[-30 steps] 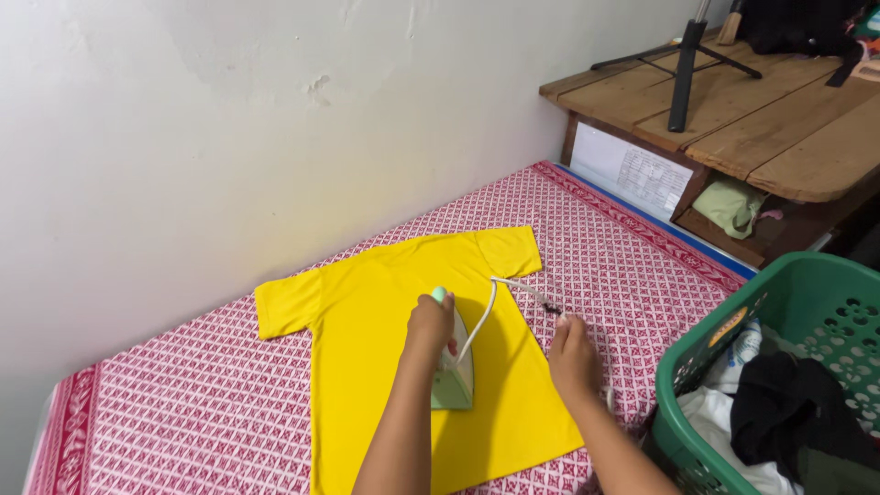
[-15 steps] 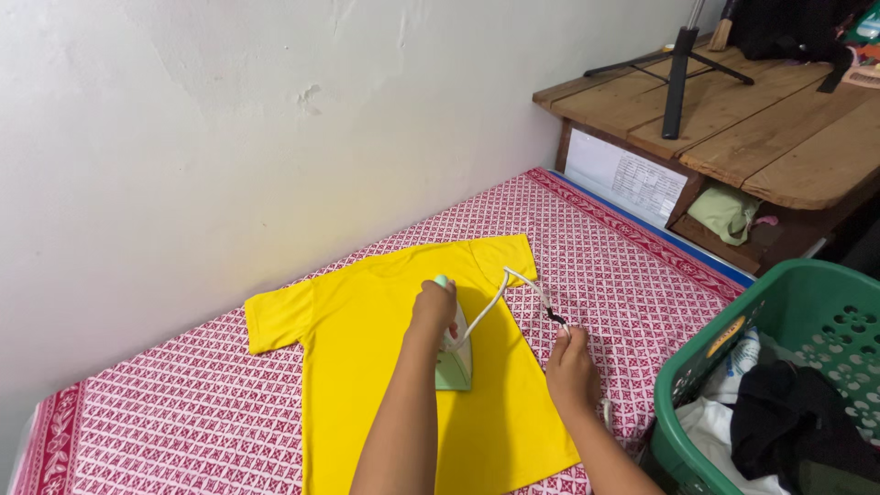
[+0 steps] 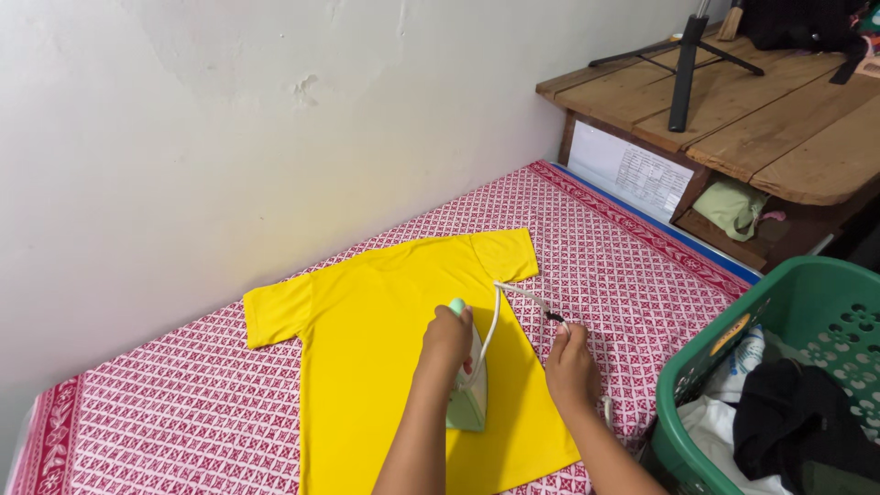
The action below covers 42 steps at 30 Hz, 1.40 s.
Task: The person irons a yellow t-shirt laid out on a patterned table using a handheld iron. After ironing, the person flips the shirt to reveal a graphic print and then retrieves a green t-shirt from a laundry basket, unfolding it on the table.
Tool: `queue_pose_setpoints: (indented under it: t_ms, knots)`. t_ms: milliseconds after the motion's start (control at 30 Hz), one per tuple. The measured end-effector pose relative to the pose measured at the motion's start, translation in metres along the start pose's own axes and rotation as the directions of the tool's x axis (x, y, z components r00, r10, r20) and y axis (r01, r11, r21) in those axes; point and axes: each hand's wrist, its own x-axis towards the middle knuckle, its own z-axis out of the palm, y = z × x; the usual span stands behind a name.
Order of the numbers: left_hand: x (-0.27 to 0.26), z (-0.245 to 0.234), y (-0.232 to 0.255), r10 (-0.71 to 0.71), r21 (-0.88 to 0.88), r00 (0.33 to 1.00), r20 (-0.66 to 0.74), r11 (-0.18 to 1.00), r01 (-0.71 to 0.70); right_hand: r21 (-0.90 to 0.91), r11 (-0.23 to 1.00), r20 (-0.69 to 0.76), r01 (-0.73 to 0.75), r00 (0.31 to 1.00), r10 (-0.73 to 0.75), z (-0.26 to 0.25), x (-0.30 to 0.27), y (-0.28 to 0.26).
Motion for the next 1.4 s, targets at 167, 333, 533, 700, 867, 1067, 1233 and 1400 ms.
queue_pose_setpoints:
  t_ms: [167,333,533,700,867,1067,1233,1400]
  knots:
    - [0.06,0.011,0.013,-0.005,-0.041,0.999,-0.047,0.999,0.003,-0.015,0.999,0.029,-0.029,0.999,0.029,0.002,0.002,0.002]
    - [0.108,0.025,0.018,0.067,-0.036,0.989,-0.133,0.997,-0.072,-0.017,1.0,0.011,-0.021,1.0,0.021,0.004,0.003,0.004]
    - [0.092,0.014,0.03,-0.025,-0.058,1.0,-0.006,0.998,0.024,-0.023,0.998,0.046,-0.051,0.998,0.052,0.003,0.004,0.002]
    - [0.047,0.016,0.022,-0.045,-0.009,0.998,0.042,0.999,0.045,-0.024,0.999,0.021,-0.022,1.0,0.022,0.001,0.003,0.0]
    - [-0.007,0.015,0.012,-0.035,-0.014,0.996,0.081,0.999,0.036,-0.019,1.0,0.009,0.004,1.0,-0.004,0.002,0.002,0.002]
    - [-0.019,0.015,0.018,-0.058,-0.009,0.996,0.072,0.998,0.059,-0.014,1.0,0.005,0.027,1.0,-0.027,0.002,0.002,0.003]
    - [0.029,0.026,0.026,0.013,-0.029,1.0,-0.016,0.999,-0.013,-0.015,1.0,0.049,-0.026,0.998,0.027,0.002,0.002,0.003]
    - [0.089,0.035,0.044,0.057,-0.068,0.995,-0.086,0.996,-0.063,0.01,1.0,0.017,-0.015,1.0,0.015,0.004,0.003,0.004]
